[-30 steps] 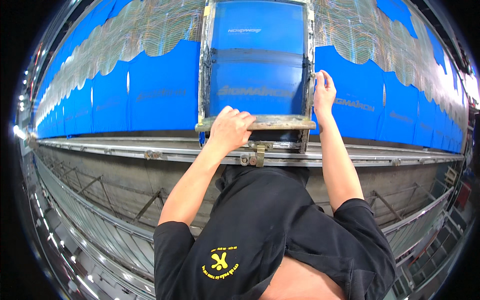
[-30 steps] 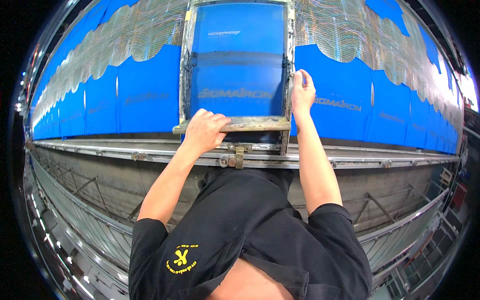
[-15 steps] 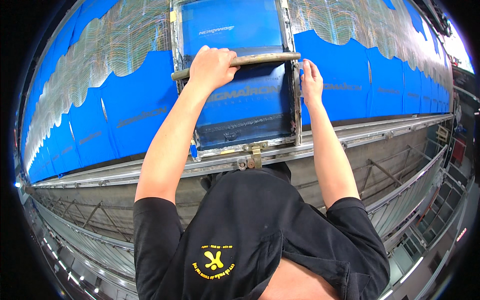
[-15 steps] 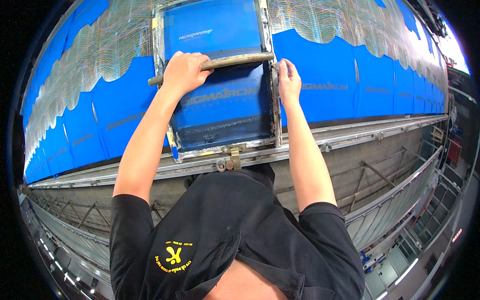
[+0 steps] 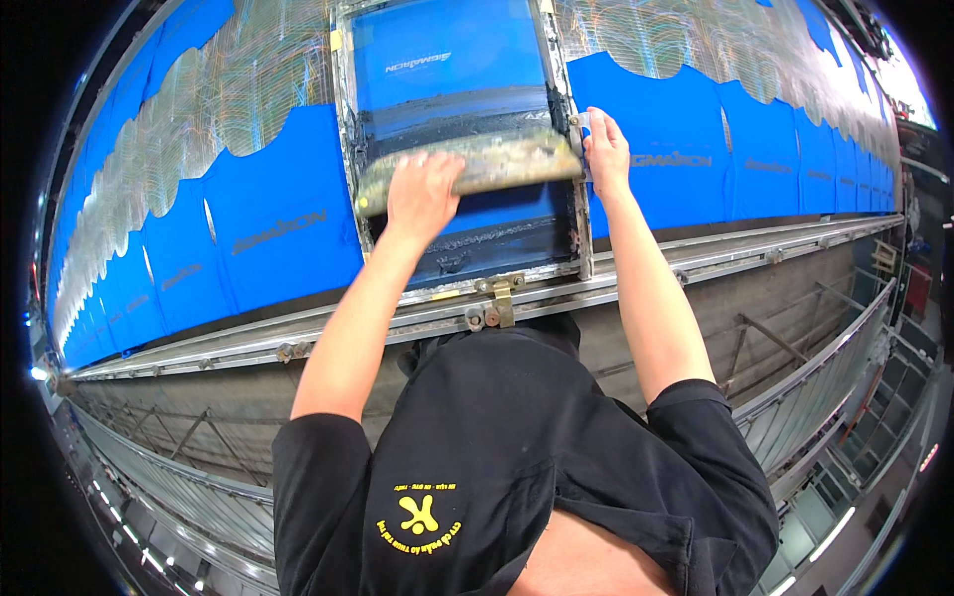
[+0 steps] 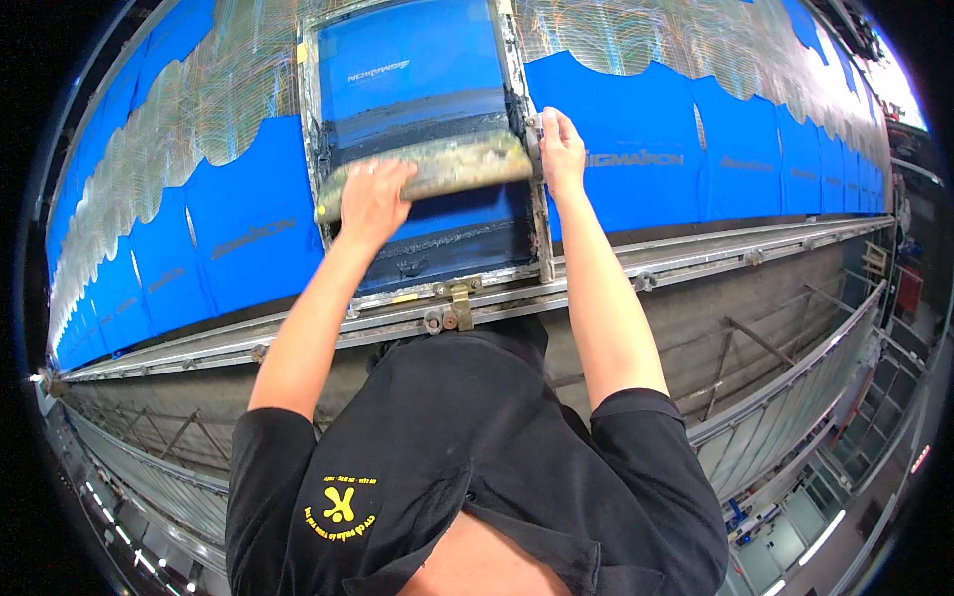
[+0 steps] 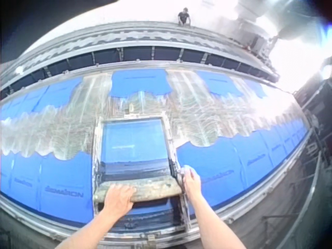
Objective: The person uses a squeegee to spread ink across a screen printing frame over a blue fabric. They repeatedly pull the squeegee across the screen, lift it, and reposition it to cover different areas of the fabric.
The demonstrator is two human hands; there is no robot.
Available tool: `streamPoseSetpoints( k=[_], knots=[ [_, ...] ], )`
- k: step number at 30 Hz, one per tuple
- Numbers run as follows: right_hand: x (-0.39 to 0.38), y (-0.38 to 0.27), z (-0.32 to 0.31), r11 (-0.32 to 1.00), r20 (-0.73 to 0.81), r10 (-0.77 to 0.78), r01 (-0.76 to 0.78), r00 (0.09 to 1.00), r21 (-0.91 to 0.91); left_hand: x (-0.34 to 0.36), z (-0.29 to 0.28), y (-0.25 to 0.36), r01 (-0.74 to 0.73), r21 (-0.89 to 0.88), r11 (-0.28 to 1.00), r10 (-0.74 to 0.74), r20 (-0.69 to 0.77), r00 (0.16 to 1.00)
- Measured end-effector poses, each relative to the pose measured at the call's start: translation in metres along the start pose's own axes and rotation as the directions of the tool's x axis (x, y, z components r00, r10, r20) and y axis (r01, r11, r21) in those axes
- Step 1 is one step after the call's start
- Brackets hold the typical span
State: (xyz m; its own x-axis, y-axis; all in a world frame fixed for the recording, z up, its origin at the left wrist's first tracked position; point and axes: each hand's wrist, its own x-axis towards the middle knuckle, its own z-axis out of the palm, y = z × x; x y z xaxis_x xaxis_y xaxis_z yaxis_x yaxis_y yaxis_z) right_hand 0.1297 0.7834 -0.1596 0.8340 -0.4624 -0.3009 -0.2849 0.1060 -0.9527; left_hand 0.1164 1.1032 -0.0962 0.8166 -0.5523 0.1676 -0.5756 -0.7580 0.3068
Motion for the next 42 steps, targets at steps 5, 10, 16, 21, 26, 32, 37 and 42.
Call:
streamPoseSetpoints(
  k=[5, 10, 16, 21, 26, 32, 37, 42],
  knots=[
    [0.006, 0.006, -0.005, 0.999, -0.005, -0.036, 0.036, 0.999, -0.005, -0.090, 0.001, 0.054, -0.024, 0.033, 0.999, 0.019, 0.143, 0.989],
    [-0.005, -0.011, 0.008, 0.949, -0.044, -0.190, 0.172, 0.981, -0.265, -0.118, -0.003, 0.077, 0.068, 0.004, 0.998, -0.068, 0.120, 0.990],
    [-0.020, -0.078, -0.012, 0.962, -0.097, -0.149, 0.121, 0.984, -0.246, -0.092, -0.026, 0.109, 0.055, 0.079, 0.995, -0.062, 0.092, 0.994],
    [-0.005, -0.120, -0.068, 0.877, -0.075, -0.367, 0.318, 0.927, -0.360, -0.057, -0.020, 0.160, 0.018, -0.036, 0.999, -0.016, 0.048, 0.999],
    [0.055, -0.158, -0.197, 0.813, -0.087, -0.377, 0.284, 0.922, -0.509, 0.028, 0.031, 0.260, -0.052, -0.173, 0.984, 0.057, 0.027, 0.998],
    [0.082, -0.126, -0.262, 0.803, -0.179, -0.355, 0.201, 0.918, -0.562, 0.062, 0.053, 0.291, -0.019, -0.244, 0.970, 0.056, 0.146, 0.988],
    [0.082, -0.121, -0.259, 0.823, -0.184, -0.286, 0.143, 0.940, -0.550, 0.066, 0.051, 0.291, 0.018, -0.216, 0.976, 0.020, 0.172, 0.985],
    [0.071, -0.111, -0.240, 0.863, -0.155, -0.318, 0.217, 0.935, -0.456, 0.059, 0.037, 0.291, 0.111, -0.122, 0.986, -0.079, 0.241, 0.967]
  ],
)
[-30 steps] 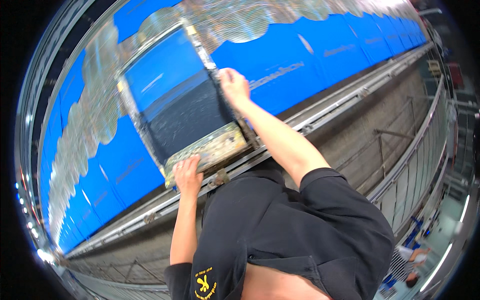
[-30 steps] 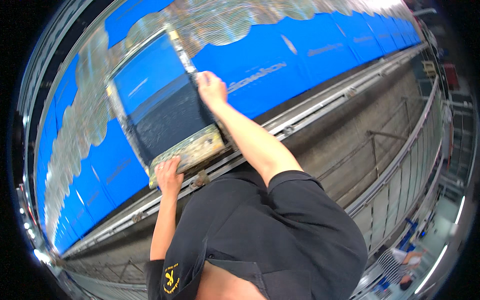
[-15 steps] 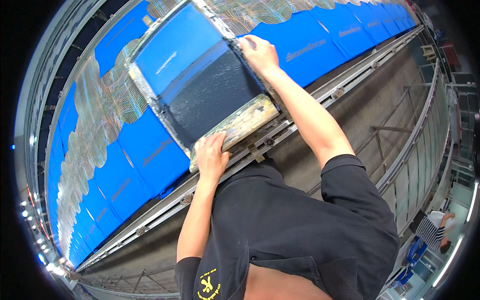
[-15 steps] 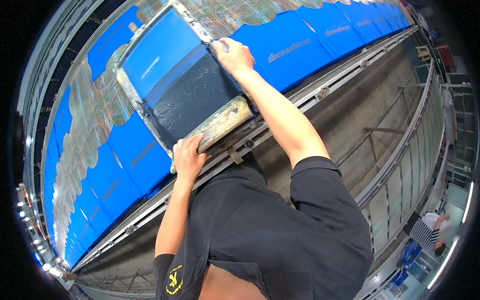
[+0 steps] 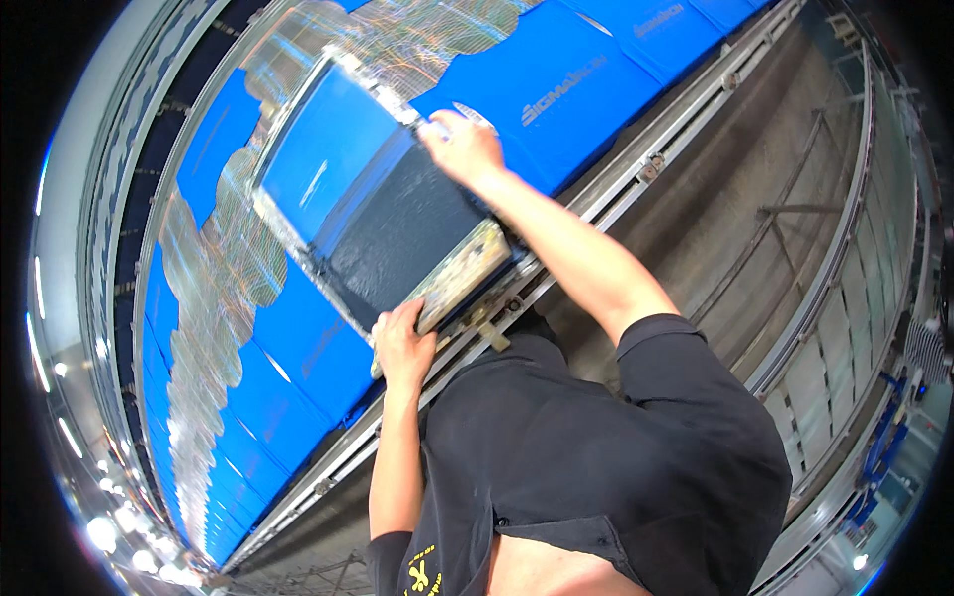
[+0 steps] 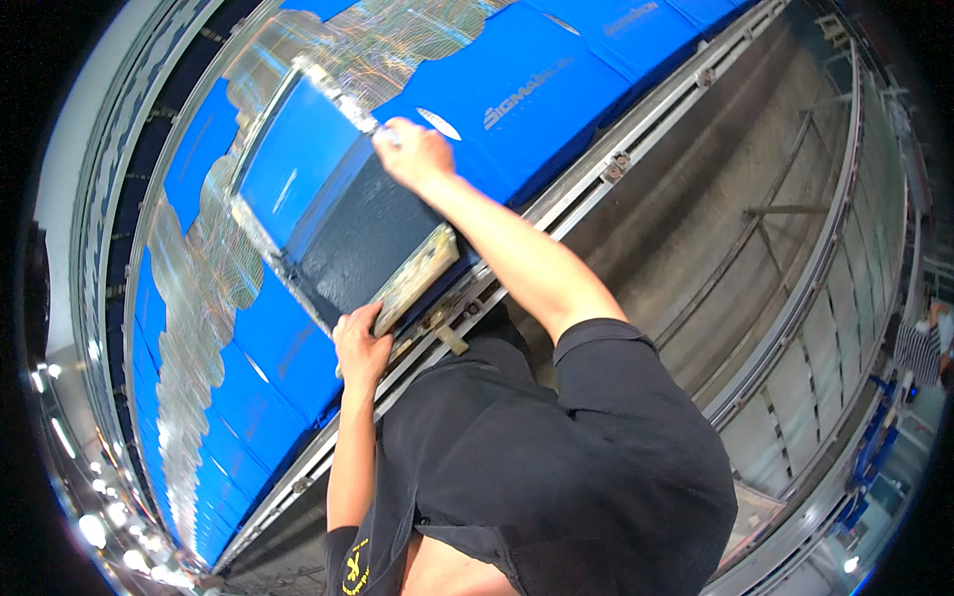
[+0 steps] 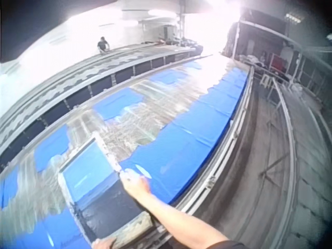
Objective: The person uses a squeegee to spread ink across a screen printing frame over a blue fabric. They repeatedly pull the squeegee across the screen, lift it, and reposition it to cover different areas of the fabric.
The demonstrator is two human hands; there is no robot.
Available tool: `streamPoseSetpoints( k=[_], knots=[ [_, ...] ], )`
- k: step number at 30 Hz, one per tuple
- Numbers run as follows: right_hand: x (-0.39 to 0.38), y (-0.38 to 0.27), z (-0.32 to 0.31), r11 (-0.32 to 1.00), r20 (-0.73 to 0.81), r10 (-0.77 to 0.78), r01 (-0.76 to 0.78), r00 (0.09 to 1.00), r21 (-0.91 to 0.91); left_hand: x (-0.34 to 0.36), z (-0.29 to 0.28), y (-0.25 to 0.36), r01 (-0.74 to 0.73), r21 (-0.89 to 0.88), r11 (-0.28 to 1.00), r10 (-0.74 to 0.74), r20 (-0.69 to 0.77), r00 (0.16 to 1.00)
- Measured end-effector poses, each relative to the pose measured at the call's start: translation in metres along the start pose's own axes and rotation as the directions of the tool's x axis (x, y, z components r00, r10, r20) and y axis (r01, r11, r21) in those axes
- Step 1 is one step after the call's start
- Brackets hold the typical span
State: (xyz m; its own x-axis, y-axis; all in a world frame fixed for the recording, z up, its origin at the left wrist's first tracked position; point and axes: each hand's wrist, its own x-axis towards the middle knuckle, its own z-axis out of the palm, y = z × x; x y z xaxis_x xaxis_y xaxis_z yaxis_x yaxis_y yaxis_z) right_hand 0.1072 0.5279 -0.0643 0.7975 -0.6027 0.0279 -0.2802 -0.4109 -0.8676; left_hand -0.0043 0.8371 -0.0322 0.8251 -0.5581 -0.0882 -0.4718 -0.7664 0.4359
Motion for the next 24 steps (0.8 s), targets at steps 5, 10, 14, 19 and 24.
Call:
streamPoseSetpoints(
  k=[5, 10, 14, 19, 24],
  knots=[
    [-0.039, -0.031, 0.047, 0.984, 0.116, 0.036, -0.055, 0.993, 0.168, -0.038, -0.026, -0.036, 0.216, 0.071, 0.974, -0.218, 0.012, 0.976],
    [-0.047, -0.021, 0.075, 0.978, 0.144, 0.096, -0.121, 0.985, 0.171, -0.043, -0.024, -0.047, 0.308, 0.090, 0.947, -0.313, 0.054, 0.948],
    [-0.049, -0.008, 0.076, 0.974, 0.177, 0.084, -0.118, 0.981, 0.194, -0.035, -0.022, -0.041, 0.321, 0.147, 0.936, -0.333, 0.066, 0.941],
    [-0.060, -0.005, 0.072, 0.986, 0.144, -0.049, 0.025, 0.988, 0.164, -0.038, -0.027, -0.046, 0.330, 0.094, 0.939, -0.336, 0.056, 0.940],
    [-0.077, 0.043, 0.008, 0.946, -0.030, -0.119, 0.122, 0.992, 0.300, -0.029, -0.028, -0.042, 0.337, 0.039, 0.941, -0.339, 0.059, 0.939]
  ],
)
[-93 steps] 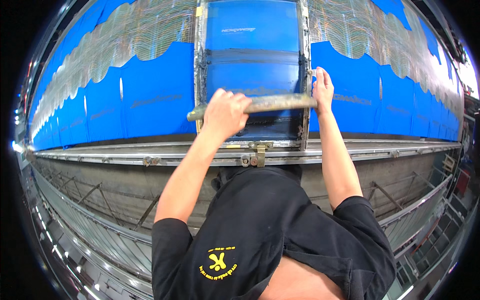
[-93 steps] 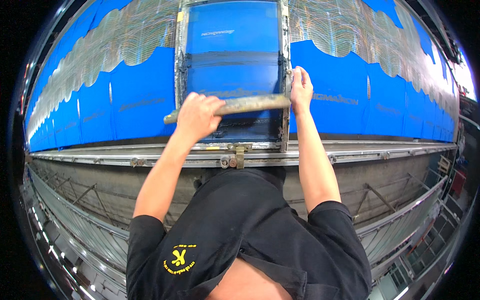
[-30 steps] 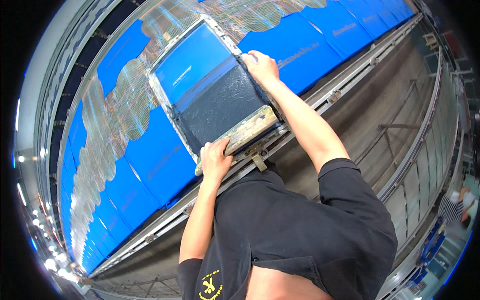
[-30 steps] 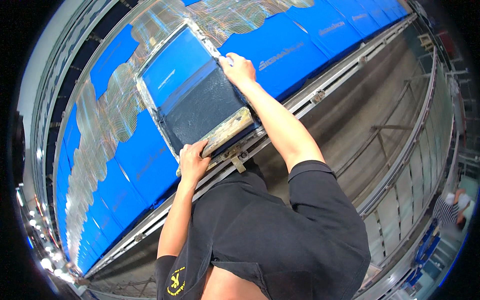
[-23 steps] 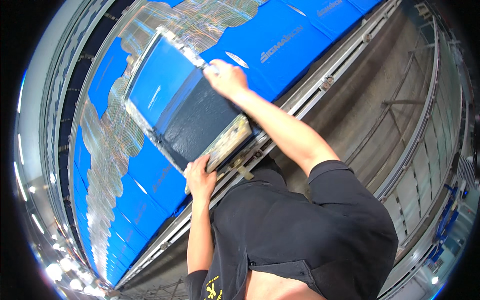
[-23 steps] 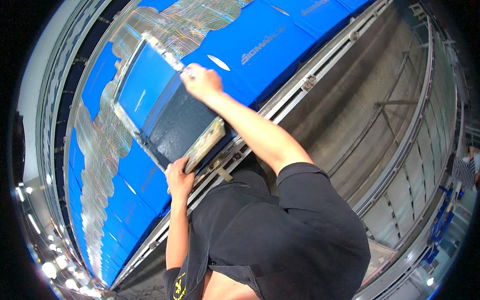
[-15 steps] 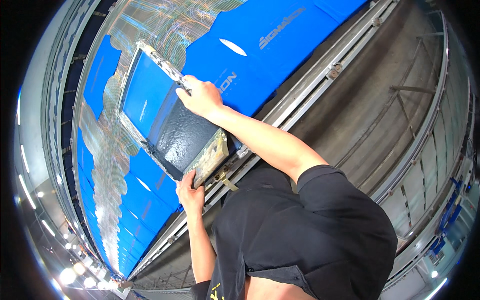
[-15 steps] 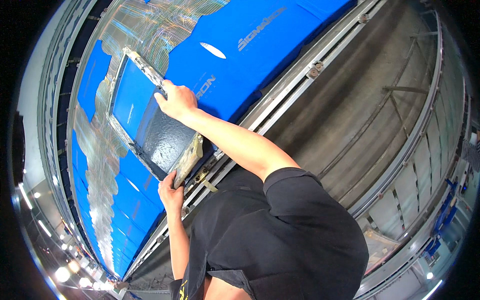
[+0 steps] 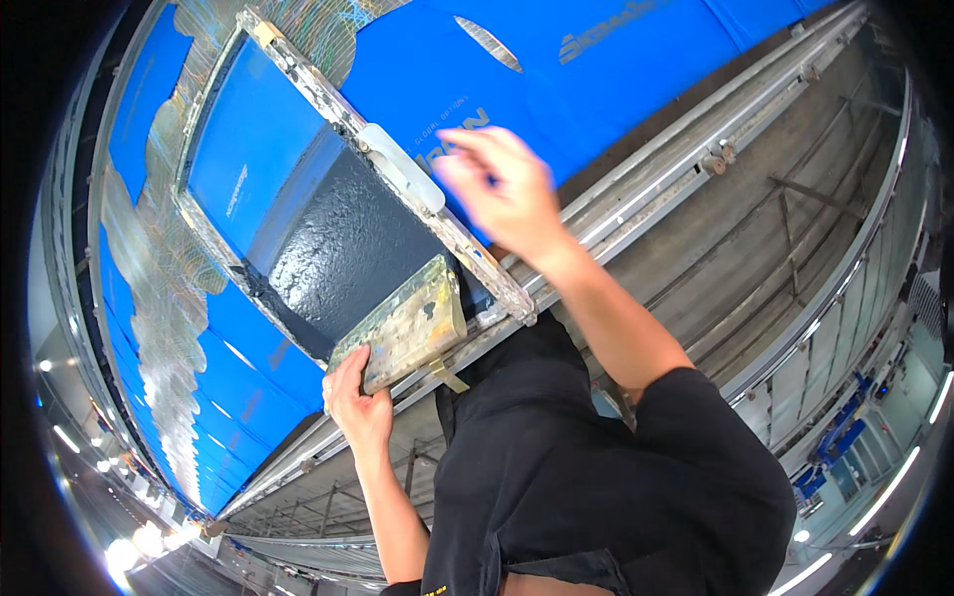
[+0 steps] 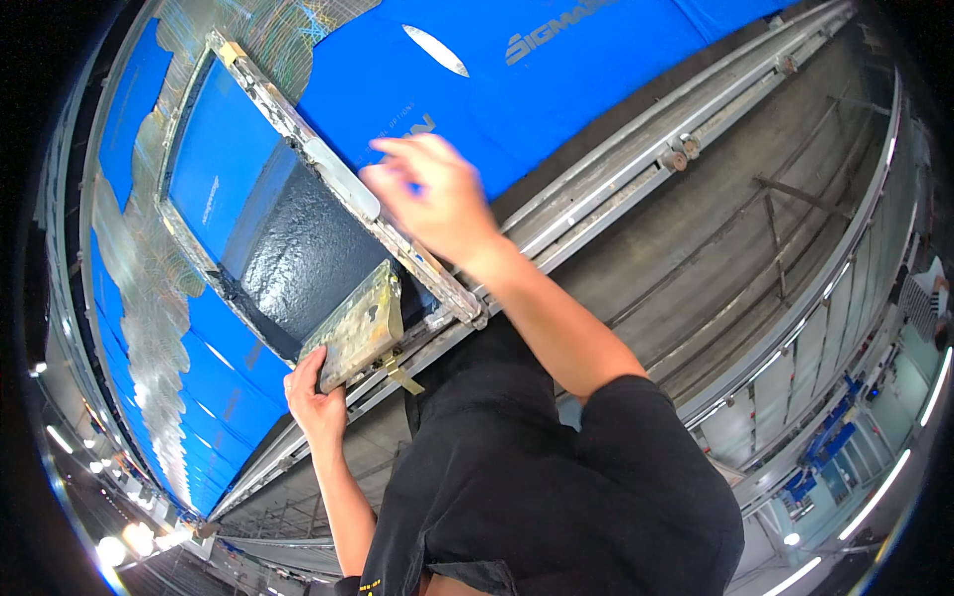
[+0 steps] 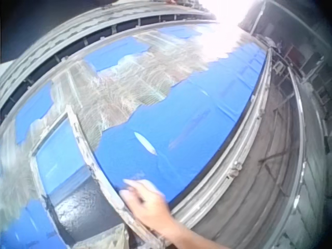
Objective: The person uses a squeegee to spread ink across a screen printing frame over a blue fabric. They repeatedly pull the squeegee across the screen, lift it, and reposition it to cover different areas of the fabric.
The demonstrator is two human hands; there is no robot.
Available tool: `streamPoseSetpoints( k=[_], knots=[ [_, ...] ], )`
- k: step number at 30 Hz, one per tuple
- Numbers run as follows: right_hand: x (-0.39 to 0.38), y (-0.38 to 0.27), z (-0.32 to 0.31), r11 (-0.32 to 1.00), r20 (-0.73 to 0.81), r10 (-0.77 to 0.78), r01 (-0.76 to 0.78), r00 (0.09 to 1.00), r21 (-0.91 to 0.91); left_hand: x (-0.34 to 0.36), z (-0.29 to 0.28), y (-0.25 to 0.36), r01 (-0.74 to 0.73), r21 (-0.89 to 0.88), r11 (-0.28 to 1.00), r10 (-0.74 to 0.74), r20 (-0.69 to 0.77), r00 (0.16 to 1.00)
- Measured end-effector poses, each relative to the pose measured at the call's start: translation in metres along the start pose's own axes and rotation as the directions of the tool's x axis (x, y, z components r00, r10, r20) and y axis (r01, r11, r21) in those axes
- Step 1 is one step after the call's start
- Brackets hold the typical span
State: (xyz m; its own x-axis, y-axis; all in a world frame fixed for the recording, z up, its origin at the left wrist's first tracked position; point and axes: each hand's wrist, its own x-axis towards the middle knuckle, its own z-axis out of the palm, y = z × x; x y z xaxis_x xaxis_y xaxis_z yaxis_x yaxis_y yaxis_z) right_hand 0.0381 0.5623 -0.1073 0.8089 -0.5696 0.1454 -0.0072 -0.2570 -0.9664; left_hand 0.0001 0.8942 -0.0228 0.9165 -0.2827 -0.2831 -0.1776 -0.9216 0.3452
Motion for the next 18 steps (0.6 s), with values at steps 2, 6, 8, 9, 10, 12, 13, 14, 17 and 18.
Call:
streamPoseSetpoints(
  k=[2, 6, 8, 9, 10, 12, 13, 14, 17, 18],
  knots=[
    [-0.015, 0.028, -0.042, 0.988, -0.092, -0.015, 0.000, 0.996, -0.153, -0.001, 0.001, 0.002, 0.044, -0.011, 0.999, -0.044, 0.008, 0.999],
    [-0.049, 0.070, -0.099, 0.915, -0.110, 0.020, -0.063, 0.994, -0.400, -0.001, 0.000, 0.002, 0.084, -0.031, 0.996, -0.083, 0.039, 0.996],
    [-0.049, 0.073, -0.101, 0.904, -0.095, -0.005, -0.036, 0.995, -0.425, 0.003, -0.004, 0.002, 0.079, -0.034, 0.996, -0.076, 0.069, 0.995],
    [-0.047, 0.081, -0.095, 0.888, -0.066, -0.110, 0.068, 0.992, -0.455, 0.003, -0.005, 0.002, 0.081, -0.032, 0.996, -0.079, 0.082, 0.994],
    [-0.049, 0.080, -0.097, 0.868, -0.016, -0.104, 0.083, 0.994, -0.489, 0.003, -0.006, 0.000, 0.085, -0.029, 0.996, -0.083, 0.088, 0.993],
    [-0.052, 0.080, -0.098, 0.858, -0.012, -0.070, 0.054, 0.997, -0.512, 0.004, -0.008, -0.003, 0.088, -0.029, 0.996, -0.084, 0.101, 0.991],
    [-0.051, 0.078, -0.097, 0.866, -0.057, -0.046, 0.012, 0.997, -0.500, 0.005, -0.008, -0.002, 0.092, -0.036, 0.995, -0.088, 0.100, 0.991],
    [-0.051, 0.077, -0.096, 0.873, -0.101, -0.022, -0.030, 0.995, -0.486, 0.006, -0.008, 0.000, 0.096, -0.042, 0.995, -0.091, 0.099, 0.991],
    [-0.049, 0.077, -0.097, 0.880, -0.110, -0.042, -0.015, 0.993, -0.475, 0.009, -0.009, 0.001, 0.082, -0.063, 0.995, -0.076, 0.096, 0.993],
    [-0.050, 0.079, -0.100, 0.889, -0.104, -0.019, -0.031, 0.994, -0.457, 0.009, -0.009, 0.001, 0.076, -0.071, 0.995, -0.069, 0.094, 0.993]
  ],
)
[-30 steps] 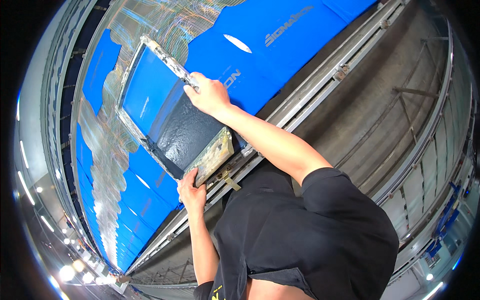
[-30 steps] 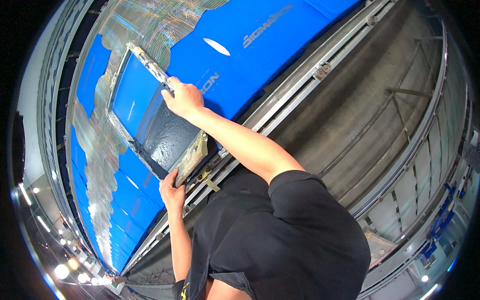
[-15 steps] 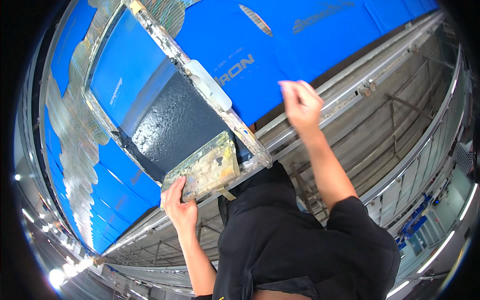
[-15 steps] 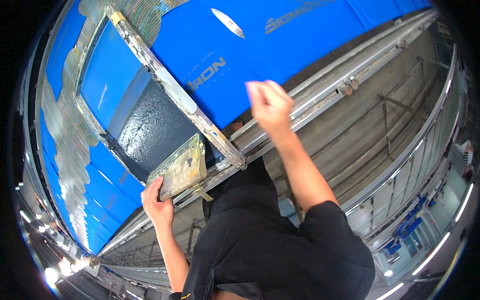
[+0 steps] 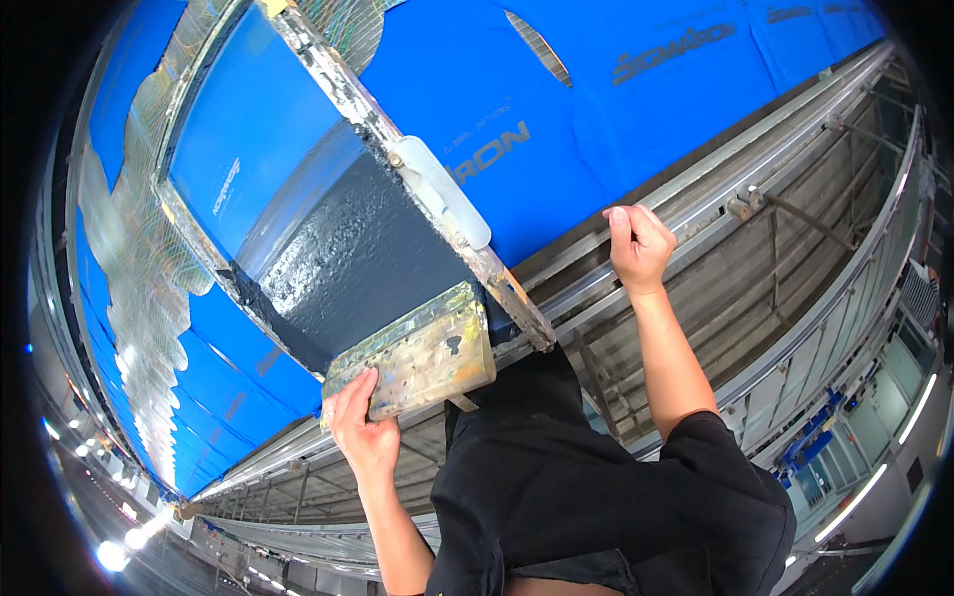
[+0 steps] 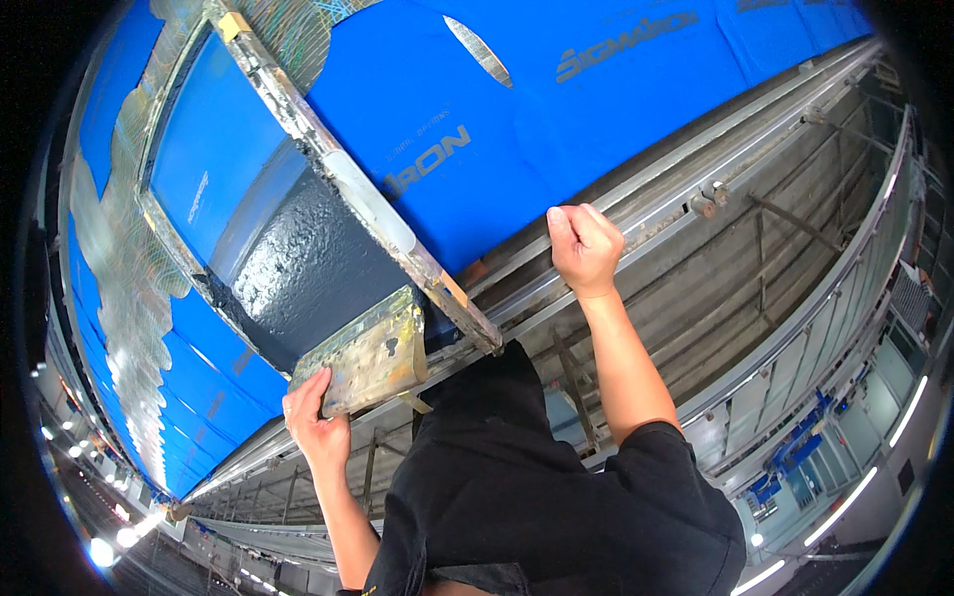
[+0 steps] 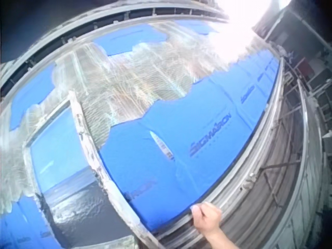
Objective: The person uses a squeegee to spread ink across a screen printing frame over a blue fabric. They repeatedly pull the squeegee across the screen, lift it, and reposition it to cover different areas of the fabric.
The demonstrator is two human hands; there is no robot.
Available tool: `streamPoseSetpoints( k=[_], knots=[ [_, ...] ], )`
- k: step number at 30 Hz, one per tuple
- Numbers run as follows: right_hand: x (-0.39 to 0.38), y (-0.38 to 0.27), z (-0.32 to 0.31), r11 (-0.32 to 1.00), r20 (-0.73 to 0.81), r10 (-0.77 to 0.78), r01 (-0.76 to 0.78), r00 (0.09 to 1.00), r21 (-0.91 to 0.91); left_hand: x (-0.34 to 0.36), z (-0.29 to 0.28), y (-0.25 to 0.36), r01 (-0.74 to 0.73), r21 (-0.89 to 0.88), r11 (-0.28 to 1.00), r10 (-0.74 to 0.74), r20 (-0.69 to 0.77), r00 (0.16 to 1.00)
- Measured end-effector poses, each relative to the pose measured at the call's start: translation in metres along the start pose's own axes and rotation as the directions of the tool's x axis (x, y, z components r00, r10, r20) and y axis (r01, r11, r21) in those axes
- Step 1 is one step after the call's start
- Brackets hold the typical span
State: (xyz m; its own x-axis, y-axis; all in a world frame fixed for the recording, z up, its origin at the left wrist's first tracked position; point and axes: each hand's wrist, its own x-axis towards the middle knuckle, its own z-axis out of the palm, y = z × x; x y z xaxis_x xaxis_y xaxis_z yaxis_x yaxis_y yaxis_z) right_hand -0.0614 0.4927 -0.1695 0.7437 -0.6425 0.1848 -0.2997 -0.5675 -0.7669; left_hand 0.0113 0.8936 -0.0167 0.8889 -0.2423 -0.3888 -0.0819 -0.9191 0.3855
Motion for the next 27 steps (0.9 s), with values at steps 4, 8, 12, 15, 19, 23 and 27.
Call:
streamPoseSetpoints(
  k=[4, 8, 12, 15, 19, 23, 27],
  knots=[
    [0.011, -0.028, -0.004, 0.979, -0.034, 0.106, -0.098, 0.994, 0.181, -0.004, -0.003, -0.001, -0.049, 0.018, 0.999, 0.049, -0.016, 0.999],
    [0.018, -0.160, -0.006, 0.878, 0.195, -0.409, 0.326, 0.891, 0.351, 0.009, 0.010, -0.019, -0.232, -0.025, 0.972, 0.229, -0.082, 0.970],
    [-0.027, -0.261, 0.009, 0.764, 0.688, -0.590, 0.568, 0.423, 0.305, 0.002, -0.002, -0.016, -0.312, -0.022, 0.950, 0.306, -0.141, 0.942],
    [-0.054, -0.253, 0.033, 0.705, 0.753, -0.546, 0.688, 0.369, 0.174, -0.028, -0.013, -0.024, -0.343, -0.205, 0.917, 0.288, -0.255, 0.923],
    [-0.061, -0.250, 0.037, 0.677, 0.739, -0.539, 0.730, 0.404, 0.095, -0.077, -0.025, -0.092, -0.219, -0.615, 0.757, 0.041, -0.290, 0.956],
    [-0.074, -0.270, 0.032, 0.756, 0.776, -0.374, 0.651, 0.509, -0.063, -0.128, -0.023, -0.209, -0.050, -0.947, -0.318, -0.207, 0.017, 0.978],
    [-0.081, -0.271, 0.040, 0.792, 0.768, -0.222, 0.571, 0.600, -0.217, -0.141, -0.027, -0.286, -0.129, -0.825, -0.551, -0.196, -0.022, 0.980]
  ],
)
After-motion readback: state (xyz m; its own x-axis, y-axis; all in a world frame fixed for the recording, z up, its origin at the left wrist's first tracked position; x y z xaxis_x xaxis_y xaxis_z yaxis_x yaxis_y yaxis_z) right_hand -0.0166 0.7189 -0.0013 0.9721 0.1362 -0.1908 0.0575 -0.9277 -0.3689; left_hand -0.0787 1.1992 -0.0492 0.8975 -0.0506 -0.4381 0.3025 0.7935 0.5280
